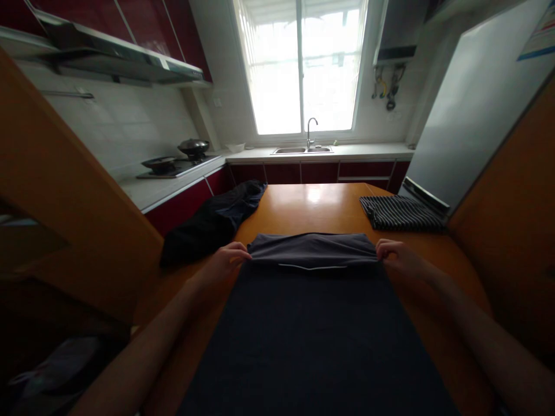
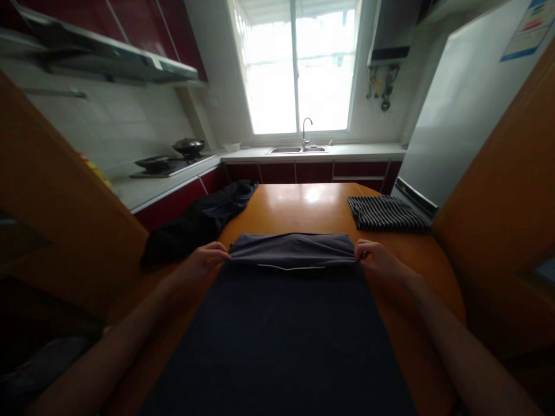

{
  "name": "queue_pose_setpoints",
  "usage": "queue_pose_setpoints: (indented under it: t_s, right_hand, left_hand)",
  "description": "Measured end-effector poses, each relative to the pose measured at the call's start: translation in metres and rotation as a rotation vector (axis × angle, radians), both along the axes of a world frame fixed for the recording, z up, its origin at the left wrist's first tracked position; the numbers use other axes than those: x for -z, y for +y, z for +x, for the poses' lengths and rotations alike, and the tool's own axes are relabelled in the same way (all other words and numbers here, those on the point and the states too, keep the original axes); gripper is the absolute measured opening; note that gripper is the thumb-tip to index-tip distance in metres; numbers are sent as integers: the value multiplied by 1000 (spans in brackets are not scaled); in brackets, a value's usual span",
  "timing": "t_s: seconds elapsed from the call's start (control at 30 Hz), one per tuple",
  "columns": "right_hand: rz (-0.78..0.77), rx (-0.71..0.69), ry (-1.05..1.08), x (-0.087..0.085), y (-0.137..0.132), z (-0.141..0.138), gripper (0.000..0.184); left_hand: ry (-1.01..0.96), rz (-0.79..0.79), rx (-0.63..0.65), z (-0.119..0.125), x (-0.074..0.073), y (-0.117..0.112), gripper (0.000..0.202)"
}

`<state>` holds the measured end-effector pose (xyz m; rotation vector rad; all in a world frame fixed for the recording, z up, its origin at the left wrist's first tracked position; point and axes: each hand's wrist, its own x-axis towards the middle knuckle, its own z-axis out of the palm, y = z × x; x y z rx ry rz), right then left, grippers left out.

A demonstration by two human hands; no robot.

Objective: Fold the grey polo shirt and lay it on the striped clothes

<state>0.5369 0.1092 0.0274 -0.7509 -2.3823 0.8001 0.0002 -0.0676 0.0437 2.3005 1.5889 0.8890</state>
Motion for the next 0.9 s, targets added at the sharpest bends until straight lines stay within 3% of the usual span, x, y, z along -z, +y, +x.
queue_pose_setpoints:
  t_s: [0.23, 0.33, 0.43, 0.63, 0.77, 0.9]
  right_hand:
    - [-54, -51, -167, 5, -2, 2, 14]
    - [19, -72, -175, -4, -7, -8, 14]
    - [133, -122, -145, -17, -17, -34, 18]
    - [266, -151, -249, -21, -38, -97, 29]
    - [288, -108, -311, -10, -41, -108, 20]
    - [292, -126, -296, -6, -40, -107, 12]
  left_hand:
    - [178, -193, 102, 0, -1, -3, 23]
    - [211, -160, 106, 17, -11, -2, 26]
    - [222, -88, 99, 50, -17, 6, 32]
    - [240, -11, 116, 106, 3, 32, 38]
    - [236, -7, 97, 110, 12, 37, 25]
    - [218, -33, 123, 107, 11, 37, 15]
